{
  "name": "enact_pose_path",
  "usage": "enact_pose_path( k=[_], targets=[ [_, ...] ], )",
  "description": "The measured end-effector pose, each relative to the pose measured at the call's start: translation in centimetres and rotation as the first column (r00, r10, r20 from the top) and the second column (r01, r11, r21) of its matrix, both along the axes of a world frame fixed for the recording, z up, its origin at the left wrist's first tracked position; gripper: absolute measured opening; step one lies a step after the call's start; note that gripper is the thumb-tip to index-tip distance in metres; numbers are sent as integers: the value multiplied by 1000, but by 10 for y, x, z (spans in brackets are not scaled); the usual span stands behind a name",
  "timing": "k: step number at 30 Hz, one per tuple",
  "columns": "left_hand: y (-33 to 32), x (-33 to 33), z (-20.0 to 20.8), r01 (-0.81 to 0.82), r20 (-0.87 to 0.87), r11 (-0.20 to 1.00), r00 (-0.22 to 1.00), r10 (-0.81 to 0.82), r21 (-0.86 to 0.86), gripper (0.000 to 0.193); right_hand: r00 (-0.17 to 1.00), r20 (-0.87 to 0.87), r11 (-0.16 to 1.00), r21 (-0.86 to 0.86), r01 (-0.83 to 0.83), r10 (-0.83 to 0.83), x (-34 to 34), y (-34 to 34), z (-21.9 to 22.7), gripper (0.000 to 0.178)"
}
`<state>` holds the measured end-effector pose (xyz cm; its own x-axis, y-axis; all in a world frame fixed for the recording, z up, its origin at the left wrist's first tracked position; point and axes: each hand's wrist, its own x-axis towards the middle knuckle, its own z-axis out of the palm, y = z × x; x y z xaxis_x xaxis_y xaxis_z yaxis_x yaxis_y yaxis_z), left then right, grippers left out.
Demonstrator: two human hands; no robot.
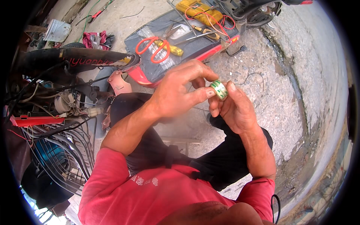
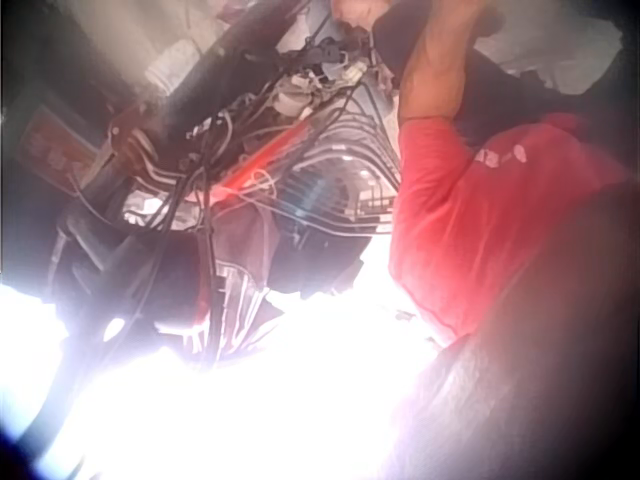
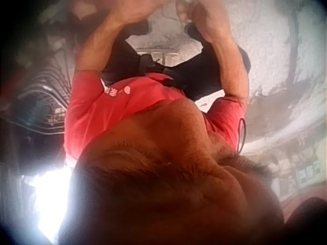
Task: The person unwinds tape from a roll, wraps it around a wire on a bicycle light, and cuts the tape with scissors.
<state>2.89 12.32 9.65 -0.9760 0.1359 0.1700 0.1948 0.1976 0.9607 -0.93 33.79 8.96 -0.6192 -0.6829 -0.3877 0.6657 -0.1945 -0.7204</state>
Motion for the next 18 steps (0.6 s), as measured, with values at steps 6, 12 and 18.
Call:
enact_pose_path(
  k=[6, 12, 18],
  targets=[
    [1, 0, 0, 3, 7, 1000, 1000, -3, -11, 33, 999, 53, 1000, -26, -7, 8, 1, -1, -1, 47],
    [1, 1, 0, -20, -46, 1000, 999, 20, 7, 31, 1000, 25, 998, -62, 11, -10, -1, 1, -3, 44],
    [6, 4, -3, -61, -162, 997, 985, 55, -36, 28, 998, -10, 997, 55, 59, -58, 3, -7, 7, 51]
  ],
)
